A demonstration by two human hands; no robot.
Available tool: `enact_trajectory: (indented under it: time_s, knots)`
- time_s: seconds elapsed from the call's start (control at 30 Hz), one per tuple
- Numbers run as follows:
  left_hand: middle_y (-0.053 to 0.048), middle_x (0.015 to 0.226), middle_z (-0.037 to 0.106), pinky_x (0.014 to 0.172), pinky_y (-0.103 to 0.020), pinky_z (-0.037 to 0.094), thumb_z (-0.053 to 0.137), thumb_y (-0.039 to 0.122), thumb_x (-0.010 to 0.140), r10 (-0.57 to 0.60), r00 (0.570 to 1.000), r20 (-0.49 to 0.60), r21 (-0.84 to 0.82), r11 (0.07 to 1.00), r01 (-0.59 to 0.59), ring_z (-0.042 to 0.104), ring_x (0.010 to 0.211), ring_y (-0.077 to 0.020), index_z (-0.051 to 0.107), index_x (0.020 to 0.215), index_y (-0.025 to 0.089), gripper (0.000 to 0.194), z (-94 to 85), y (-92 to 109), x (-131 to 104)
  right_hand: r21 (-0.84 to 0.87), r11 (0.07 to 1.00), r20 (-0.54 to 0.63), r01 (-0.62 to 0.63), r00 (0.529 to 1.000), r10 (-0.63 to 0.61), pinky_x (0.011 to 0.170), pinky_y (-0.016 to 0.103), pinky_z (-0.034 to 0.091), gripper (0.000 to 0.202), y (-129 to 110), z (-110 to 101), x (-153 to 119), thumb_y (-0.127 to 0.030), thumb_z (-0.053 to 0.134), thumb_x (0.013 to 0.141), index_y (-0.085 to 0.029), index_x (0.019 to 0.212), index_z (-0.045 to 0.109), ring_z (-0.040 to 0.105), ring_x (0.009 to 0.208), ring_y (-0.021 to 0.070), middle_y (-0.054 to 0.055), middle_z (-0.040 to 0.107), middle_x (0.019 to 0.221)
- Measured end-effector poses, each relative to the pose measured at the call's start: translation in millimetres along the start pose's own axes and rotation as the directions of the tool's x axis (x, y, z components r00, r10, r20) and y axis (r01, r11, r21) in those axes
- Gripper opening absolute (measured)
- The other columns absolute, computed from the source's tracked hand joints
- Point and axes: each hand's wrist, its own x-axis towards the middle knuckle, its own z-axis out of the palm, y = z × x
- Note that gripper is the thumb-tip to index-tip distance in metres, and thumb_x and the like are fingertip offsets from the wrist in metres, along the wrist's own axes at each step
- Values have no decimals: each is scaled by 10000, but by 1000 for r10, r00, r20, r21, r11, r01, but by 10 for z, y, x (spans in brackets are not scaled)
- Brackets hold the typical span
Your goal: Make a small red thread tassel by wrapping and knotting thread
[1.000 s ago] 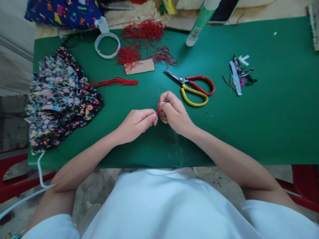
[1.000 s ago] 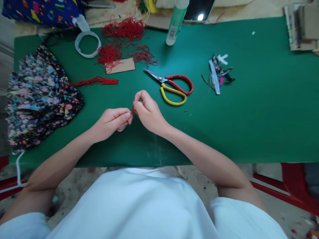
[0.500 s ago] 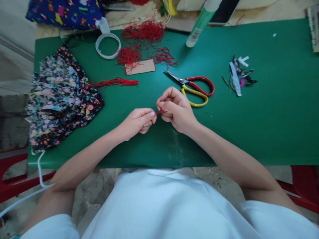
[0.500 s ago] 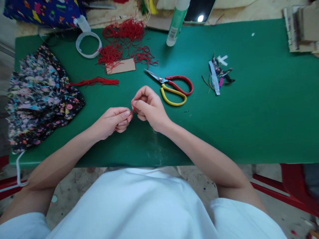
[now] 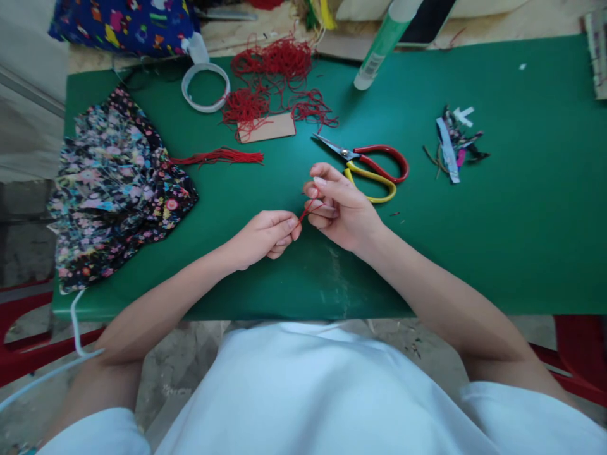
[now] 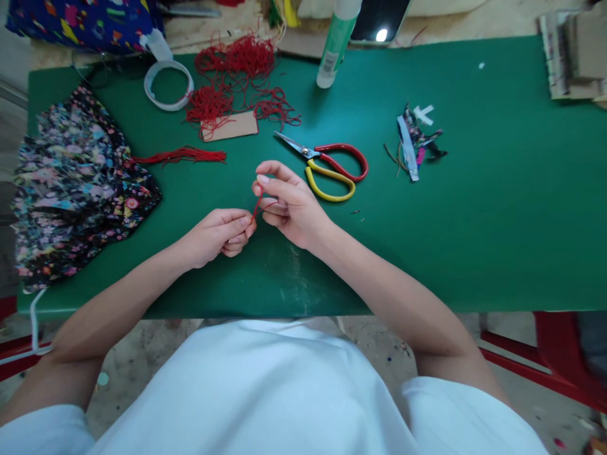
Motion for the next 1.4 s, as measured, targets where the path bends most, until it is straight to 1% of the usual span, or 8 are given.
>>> enact_trajectory:
  time_s: [0.3, 0.47, 0.57, 0.67, 0.77, 0.97, 1.17, 1.4]
  knots:
    - [104, 497, 289, 375, -123, 176, 658, 378, 878, -66, 997, 31, -19, 998, 66, 207, 387, -8, 506, 681, 146, 341, 24, -22, -4, -244, 967, -235, 70, 963, -129, 394, 216, 153, 372, -4, -132, 46, -488, 674, 793, -260, 1003, 468, 183, 462, 19, -52, 624, 967]
    - [102, 494, 286, 368, -113, 171, 578, 284, 922, -88, 996, 25, -90, 992, 90, 182, 384, -8, 503, 679, 144, 289, 40, -7, -5, -463, 885, -129, 53, 984, -126, 432, 210, 241, 299, 35, -102, 24, -407, 623, 851, -226, 1061, 511, 356, 494, 40, 29, 691, 1037]
    - [101, 490, 277, 361, -107, 172, 534, 241, 936, -128, 992, 16, -151, 980, 129, 162, 384, -9, 499, 668, 144, 286, 42, 15, -6, -785, 588, 3, 193, 951, -309, 560, 244, 401, 209, 53, -116, -11, -349, 582, 896, -208, 1044, 536, 598, 750, 138, 66, 688, 1012]
    - [101, 498, 264, 358, -102, 179, 528, 232, 937, -143, 990, 5, -213, 967, 140, 155, 390, -11, 504, 665, 144, 286, 32, 40, -13, -949, 175, 151, 263, 864, -481, 653, 300, 448, 127, 10, -141, -51, -283, 560, 909, -214, 1016, 554, 618, 868, 198, 86, 664, 1003]
    - [98, 514, 261, 359, -101, 187, 517, 214, 938, -139, 990, -3, -265, 955, 134, 157, 395, -14, 506, 669, 144, 278, 18, 65, -19, -962, 32, 220, 270, 841, -495, 614, 290, 401, 63, -76, -139, -83, -245, 531, 916, -210, 869, 553, 555, 702, 158, 46, 625, 820]
    - [95, 516, 261, 356, -107, 183, 447, 166, 957, -139, 990, -24, -310, 943, 125, 146, 390, -16, 502, 667, 141, 296, 16, 96, -27, -975, 109, 156, 195, 943, -293, 534, 278, 247, 324, -171, -57, -134, -230, 486, 915, -171, 599, 524, 333, 488, 87, -41, 391, 491]
    - [96, 511, 262, 355, -107, 184, 434, 156, 957, -134, 991, -24, -307, 944, 120, 152, 385, -16, 505, 669, 140, 297, 20, 99, -24, -943, 317, 66, 102, 990, -121, 523, 286, 199, 421, -162, 3, -161, -304, 499, 917, -146, 530, 552, 303, 481, 71, -37, 402, 466]
    - [96, 486, 281, 352, -107, 178, 451, 176, 958, -107, 994, -25, -243, 965, 97, 166, 375, -13, 508, 666, 138, 300, 25, 75, -14, -784, 608, 41, 122, 988, -146, 525, 252, 274, 278, -58, 5, -118, -333, 574, 860, -122, 758, 723, 400, 546, 84, -3, 588, 602]
